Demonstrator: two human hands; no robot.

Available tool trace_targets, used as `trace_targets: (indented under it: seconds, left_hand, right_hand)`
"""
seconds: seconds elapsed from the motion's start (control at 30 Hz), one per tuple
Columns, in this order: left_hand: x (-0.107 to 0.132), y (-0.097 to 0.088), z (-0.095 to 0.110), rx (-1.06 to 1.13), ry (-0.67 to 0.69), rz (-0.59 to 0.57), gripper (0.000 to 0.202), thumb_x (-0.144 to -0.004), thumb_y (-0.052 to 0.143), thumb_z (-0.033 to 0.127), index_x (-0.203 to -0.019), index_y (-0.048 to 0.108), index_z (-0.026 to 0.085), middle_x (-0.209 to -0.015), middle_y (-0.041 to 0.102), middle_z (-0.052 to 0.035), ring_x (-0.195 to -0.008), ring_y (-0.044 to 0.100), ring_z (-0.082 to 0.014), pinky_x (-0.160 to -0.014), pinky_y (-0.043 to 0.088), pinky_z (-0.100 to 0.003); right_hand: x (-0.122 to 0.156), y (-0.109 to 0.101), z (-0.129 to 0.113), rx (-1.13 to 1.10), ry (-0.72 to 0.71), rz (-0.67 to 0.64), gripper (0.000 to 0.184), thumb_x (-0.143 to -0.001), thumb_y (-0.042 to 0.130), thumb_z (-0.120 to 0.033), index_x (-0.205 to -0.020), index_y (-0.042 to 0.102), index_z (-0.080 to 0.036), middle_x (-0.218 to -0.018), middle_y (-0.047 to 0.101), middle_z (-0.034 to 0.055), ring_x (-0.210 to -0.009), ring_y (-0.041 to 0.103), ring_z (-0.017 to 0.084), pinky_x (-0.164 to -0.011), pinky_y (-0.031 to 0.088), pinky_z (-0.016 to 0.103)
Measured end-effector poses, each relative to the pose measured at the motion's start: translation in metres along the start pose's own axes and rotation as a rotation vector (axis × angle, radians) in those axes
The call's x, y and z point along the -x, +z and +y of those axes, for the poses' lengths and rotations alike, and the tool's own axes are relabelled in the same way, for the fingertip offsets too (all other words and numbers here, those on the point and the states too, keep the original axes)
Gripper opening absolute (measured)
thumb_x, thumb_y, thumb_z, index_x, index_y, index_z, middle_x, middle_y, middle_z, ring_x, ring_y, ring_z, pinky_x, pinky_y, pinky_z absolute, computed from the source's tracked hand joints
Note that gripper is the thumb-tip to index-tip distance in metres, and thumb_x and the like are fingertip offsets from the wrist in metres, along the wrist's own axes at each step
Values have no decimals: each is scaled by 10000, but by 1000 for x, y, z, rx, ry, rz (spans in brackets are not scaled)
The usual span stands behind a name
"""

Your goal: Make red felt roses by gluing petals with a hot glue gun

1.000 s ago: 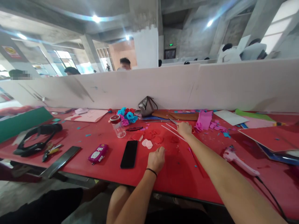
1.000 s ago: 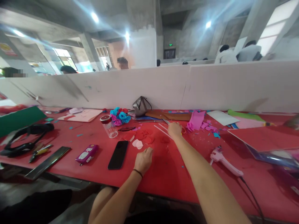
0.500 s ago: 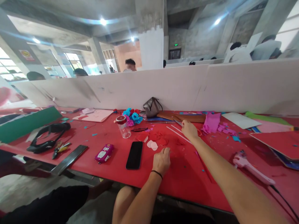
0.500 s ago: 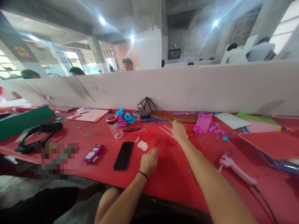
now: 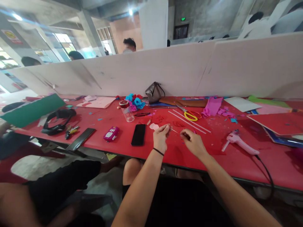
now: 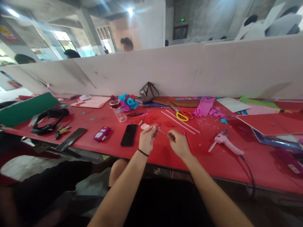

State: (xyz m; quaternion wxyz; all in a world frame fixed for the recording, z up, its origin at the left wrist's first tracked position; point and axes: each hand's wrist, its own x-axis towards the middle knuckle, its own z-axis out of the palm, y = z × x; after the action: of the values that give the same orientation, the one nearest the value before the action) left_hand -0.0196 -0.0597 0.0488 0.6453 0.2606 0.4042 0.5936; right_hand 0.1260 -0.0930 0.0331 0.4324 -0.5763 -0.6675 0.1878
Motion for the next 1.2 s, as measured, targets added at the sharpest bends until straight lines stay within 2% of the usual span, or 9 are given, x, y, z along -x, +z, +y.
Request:
trace_targets:
  seconds: [0.13,0.33,0.5,0.73,0.97,1.1,1.2]
  left_hand:
    - [13,-6,7,27,-40,5,247,-645,763,280,-816,694,115,-755,721,-88,-715,685,-153,-646,442,-223]
    - [20,-7,11,30,-33,34,160,-687,722,228,-782,668,110,-711,712,-82,-675,690,-153,-634,451,-225]
    - [19,-9,8,-25,-16,19,191,-678,725,256,-779,655,109,-719,717,-95,-694,696,-171,-635,448,-235]
    - [18,-13,0,-55,66,28,225,-649,736,302,-734,639,118,-678,708,-76,-656,692,-167,-604,440,-228]
    - [13,-22,4,-34,43,42,315,-591,794,324,-785,661,115,-744,718,-87,-726,704,-182,-640,446,-235]
    - [9,-31,10,25,15,99,278,-571,804,265,-760,668,114,-765,729,-93,-734,704,-178,-617,449,-222]
    - [9,-34,11,69,-10,94,269,-556,814,234,-744,659,118,-738,728,-79,-723,704,-169,-602,449,-209]
  right_hand:
    - [12,-2,-11,20,-22,27,155,-809,488,-308,-812,609,-211,-691,674,27,-607,610,166,-584,445,258]
    - [26,-3,-14,104,-90,89,221,-854,454,-302,-906,649,-213,-829,714,63,-714,653,195,-632,474,280]
    - [34,-4,-13,266,-177,140,264,-872,410,-246,-926,667,-219,-884,710,83,-812,648,217,-762,485,327]
    - [39,-2,-10,367,-229,120,293,-885,391,-213,-964,674,-200,-902,702,98,-819,647,223,-774,486,331]
    - [32,-5,-2,311,-106,53,260,-888,433,-292,-960,671,-217,-926,719,77,-808,657,221,-701,479,309]
    - [33,-15,8,202,35,91,236,-852,500,-383,-868,673,-223,-812,722,48,-674,638,190,-624,457,282]
    - [35,-18,14,84,133,115,264,-815,536,-439,-822,675,-214,-748,714,43,-634,625,185,-623,461,290]
